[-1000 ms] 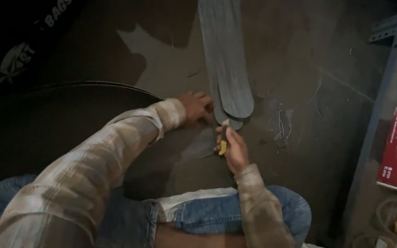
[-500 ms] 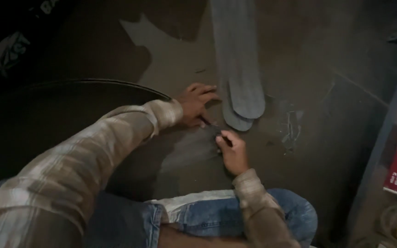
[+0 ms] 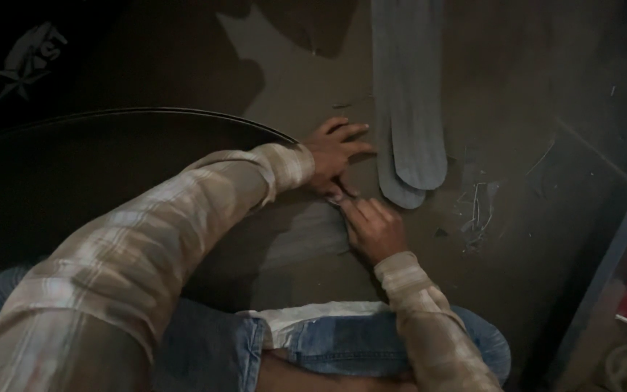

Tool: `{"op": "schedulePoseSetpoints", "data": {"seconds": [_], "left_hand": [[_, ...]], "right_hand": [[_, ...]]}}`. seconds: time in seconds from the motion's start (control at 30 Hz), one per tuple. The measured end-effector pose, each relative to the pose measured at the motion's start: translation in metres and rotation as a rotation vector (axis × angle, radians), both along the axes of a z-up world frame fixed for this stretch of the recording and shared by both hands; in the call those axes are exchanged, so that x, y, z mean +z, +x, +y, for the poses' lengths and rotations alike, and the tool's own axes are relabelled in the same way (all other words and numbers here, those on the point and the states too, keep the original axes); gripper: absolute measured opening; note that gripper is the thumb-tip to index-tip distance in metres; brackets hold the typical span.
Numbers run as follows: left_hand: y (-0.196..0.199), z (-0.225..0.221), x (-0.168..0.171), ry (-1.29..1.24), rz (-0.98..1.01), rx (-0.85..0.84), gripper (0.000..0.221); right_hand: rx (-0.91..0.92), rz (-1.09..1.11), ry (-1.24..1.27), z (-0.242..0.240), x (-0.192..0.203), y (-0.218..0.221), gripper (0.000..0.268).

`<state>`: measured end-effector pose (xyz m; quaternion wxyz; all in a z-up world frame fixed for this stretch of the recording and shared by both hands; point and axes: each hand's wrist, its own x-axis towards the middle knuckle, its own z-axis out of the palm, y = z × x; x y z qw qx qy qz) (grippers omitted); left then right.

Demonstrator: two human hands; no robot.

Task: Cutting and shaping plastic or composite motorcycle fender parts using a manual cutter.

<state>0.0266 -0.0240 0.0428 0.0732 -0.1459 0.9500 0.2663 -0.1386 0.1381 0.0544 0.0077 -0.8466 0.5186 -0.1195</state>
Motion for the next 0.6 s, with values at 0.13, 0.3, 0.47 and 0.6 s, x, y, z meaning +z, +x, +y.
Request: {"op": "schedulePoseSetpoints", "data": {"seconds": [0.13,0.3,0.47,0.6], "left_hand": [[-0.001,-0.003,-0.003,-0.016,0.028,-0.011,0.032],[0.000,-0.002,0.000,-0.026,-0.020,-0.014,0.024],[0.000,0.000,0.004,0.038,0.042,0.004,0.032],[-0.001,-0.001,0.005,0.033,0.019,0.007,0.032]], "right_hand": [[0.025,0.021,0.015,0.000,-0.012,-0.008,0.032],[0.080,0.051,-0.003,-0.003,-0.007,-0.010,0.041],[0.099,0.150,0.120,-0.002,-0.008,-0.015,0.052],[0.082,0.168,0.149,-0.003,-0.004,-0.013,0.050]]}}
